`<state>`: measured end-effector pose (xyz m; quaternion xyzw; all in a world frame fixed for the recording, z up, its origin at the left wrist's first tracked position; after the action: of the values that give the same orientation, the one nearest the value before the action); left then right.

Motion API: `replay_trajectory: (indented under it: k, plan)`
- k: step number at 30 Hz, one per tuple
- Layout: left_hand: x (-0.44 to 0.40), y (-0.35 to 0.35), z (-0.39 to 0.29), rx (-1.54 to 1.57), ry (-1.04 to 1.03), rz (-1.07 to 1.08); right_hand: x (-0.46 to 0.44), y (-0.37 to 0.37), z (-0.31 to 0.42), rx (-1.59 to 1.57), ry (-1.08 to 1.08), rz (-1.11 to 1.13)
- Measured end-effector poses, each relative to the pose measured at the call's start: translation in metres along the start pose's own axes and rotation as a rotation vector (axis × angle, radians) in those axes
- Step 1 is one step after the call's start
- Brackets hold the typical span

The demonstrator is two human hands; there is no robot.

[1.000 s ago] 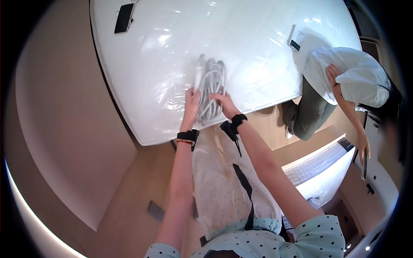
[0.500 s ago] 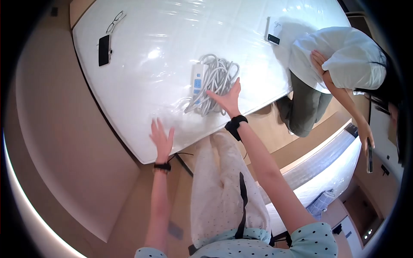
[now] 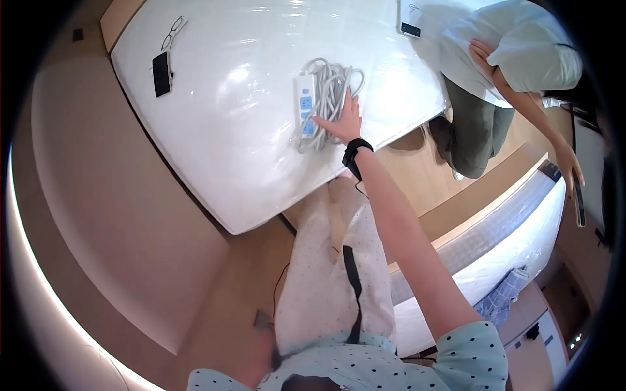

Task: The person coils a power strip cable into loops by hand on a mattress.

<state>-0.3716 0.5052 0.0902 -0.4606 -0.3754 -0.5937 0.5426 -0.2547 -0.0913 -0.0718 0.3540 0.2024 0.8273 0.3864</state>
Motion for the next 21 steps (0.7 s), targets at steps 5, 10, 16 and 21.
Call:
replay_trajectory:
  k: [5, 10, 16, 21]
  plan:
    - [-0.014, 0.033, -0.031, 0.918, -0.091, 0.370, 0.018, 0.048, -0.032, -0.164, 0.128, -0.043]
    - [-0.009, 0.113, -0.034, 0.896, -0.107, 0.161, 0.122, 0.135, -0.114, -0.471, 0.051, -0.134]
    - [-0.016, 0.182, 0.005, 0.479, -0.181, -0.185, 0.300, 0.245, -0.188, -0.570, -0.242, -0.348]
    - [0.007, 0.239, 0.020, 0.551, -0.112, 0.104, 0.420, 0.284, -0.214, -0.627, -0.468, -0.592]
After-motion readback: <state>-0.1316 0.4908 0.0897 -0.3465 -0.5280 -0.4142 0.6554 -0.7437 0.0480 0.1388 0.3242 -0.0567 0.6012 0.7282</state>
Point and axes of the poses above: each hand's wrist, its own x-axis away from the middle knuckle, its own y-axis out of the back of the hand, z = x × y, the point moved 3 cm from there along -x, towards the middle knuckle, and after that the axes turned 1 degree about -z, right-handed, at the moved point
